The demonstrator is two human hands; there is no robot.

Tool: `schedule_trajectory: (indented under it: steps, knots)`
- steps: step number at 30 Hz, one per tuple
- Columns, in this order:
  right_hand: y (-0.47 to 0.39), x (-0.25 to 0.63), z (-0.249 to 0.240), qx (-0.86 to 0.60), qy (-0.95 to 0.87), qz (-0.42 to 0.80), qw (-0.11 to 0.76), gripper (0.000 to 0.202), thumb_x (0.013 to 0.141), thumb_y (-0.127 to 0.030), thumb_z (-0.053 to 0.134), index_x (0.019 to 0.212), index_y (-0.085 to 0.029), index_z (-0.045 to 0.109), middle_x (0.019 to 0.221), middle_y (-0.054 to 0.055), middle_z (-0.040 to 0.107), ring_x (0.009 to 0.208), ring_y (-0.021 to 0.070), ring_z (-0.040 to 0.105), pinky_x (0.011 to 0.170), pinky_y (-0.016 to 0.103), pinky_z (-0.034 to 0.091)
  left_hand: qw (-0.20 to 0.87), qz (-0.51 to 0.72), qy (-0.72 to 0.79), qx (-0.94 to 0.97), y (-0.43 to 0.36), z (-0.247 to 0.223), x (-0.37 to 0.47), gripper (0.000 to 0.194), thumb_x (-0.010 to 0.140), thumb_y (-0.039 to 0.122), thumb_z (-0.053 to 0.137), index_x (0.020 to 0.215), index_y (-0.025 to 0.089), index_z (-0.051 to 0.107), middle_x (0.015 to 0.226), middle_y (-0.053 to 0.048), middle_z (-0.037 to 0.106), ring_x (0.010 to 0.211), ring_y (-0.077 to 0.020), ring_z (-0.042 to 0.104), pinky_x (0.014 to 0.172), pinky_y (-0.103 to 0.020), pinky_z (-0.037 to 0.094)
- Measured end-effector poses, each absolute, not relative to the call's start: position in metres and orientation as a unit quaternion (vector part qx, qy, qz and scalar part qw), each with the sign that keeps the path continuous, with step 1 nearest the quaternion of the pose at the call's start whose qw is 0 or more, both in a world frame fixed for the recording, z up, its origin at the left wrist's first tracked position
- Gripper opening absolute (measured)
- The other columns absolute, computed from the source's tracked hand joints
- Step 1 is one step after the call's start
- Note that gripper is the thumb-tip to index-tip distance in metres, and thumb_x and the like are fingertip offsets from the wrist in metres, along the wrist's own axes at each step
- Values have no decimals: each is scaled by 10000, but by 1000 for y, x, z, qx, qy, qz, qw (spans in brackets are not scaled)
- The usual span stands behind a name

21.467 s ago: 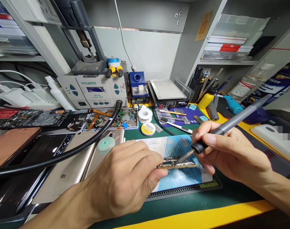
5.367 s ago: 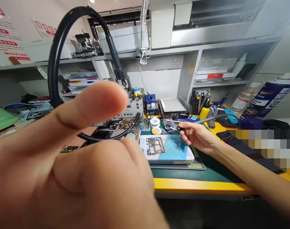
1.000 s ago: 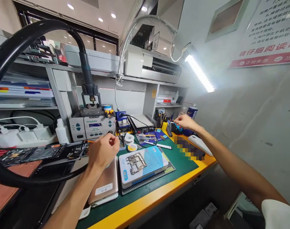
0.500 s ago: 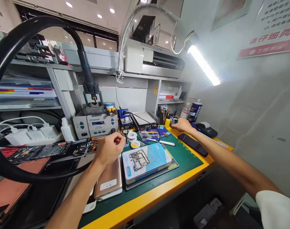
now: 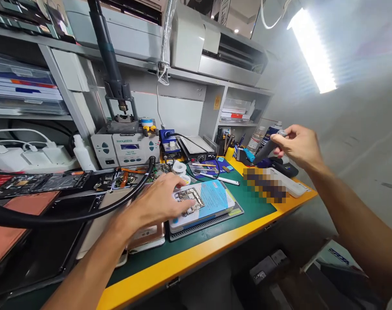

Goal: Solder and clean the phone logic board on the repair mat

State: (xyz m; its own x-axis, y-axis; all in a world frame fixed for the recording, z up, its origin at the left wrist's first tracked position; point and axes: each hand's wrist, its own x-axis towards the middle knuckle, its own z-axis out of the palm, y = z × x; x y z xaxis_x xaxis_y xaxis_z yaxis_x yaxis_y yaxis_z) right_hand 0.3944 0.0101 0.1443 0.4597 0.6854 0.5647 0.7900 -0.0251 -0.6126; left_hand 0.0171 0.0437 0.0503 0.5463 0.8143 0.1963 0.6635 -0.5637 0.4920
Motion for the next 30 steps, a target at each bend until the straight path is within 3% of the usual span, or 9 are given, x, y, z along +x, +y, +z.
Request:
schedule_trajectory:
  steps: [3,8,11,15,17,22,26,30]
  knots:
    - [-13,372,136,-707,-565,51,423,286,904,-297,802,746,-212,579,562,-51,651,447,104,612,456,223,497,174,180,431,867,43,44,20,720,733,715,745,1255,221,707,1200,-109,662,1169,-375,627,1006,-522,538]
    - [-17,350,100,-691,-592,39,413,275,849,-384,758,757,-262,529,578,-33,627,473,153,586,454,277,445,157,169,429,873,45,40,24,640,775,636,702,1228,185,716,1192,-129,635,1180,-377,593,1040,-540,508]
    - [-10,345,74,-682,-621,6,387,334,822,-398,768,661,-250,515,597,-42,544,539,134,475,491,276,350,144,175,421,878,46,38,25,610,784,619,688,1200,173,720,1165,-130,630,1143,-365,598,1019,-531,515]
    - [-5,344,49,-668,-652,18,359,438,794,-373,800,533,-238,475,481,-62,430,466,107,318,465,301,217,127,187,410,884,47,34,24,583,791,613,689,1189,188,717,1153,-117,634,1127,-353,602,993,-522,525]
    - [-4,342,49,-653,-656,18,379,397,803,-375,799,550,-232,530,481,-58,454,459,106,316,468,304,222,120,193,407,885,47,32,25,566,791,611,691,1169,192,718,1149,-112,638,1126,-352,598,988,-525,525]
    - [9,307,77,-577,-672,92,456,347,935,-442,662,674,-217,627,495,-41,548,446,135,494,484,285,394,110,210,394,888,47,31,25,481,784,593,684,1068,206,712,1108,-111,653,1067,-339,613,946,-503,526]
    - [28,253,90,-495,-715,172,463,418,861,-428,732,563,-225,521,510,-62,496,480,106,473,450,249,347,107,224,384,889,48,29,23,370,775,536,694,1024,263,691,1047,-70,663,988,-308,639,865,-464,534]
    - [43,224,79,-465,-708,212,487,496,871,-364,695,523,-235,366,491,-86,363,479,74,353,448,233,282,97,237,373,892,52,20,21,329,777,510,726,1031,308,675,1037,-41,676,961,-292,665,851,-444,542]
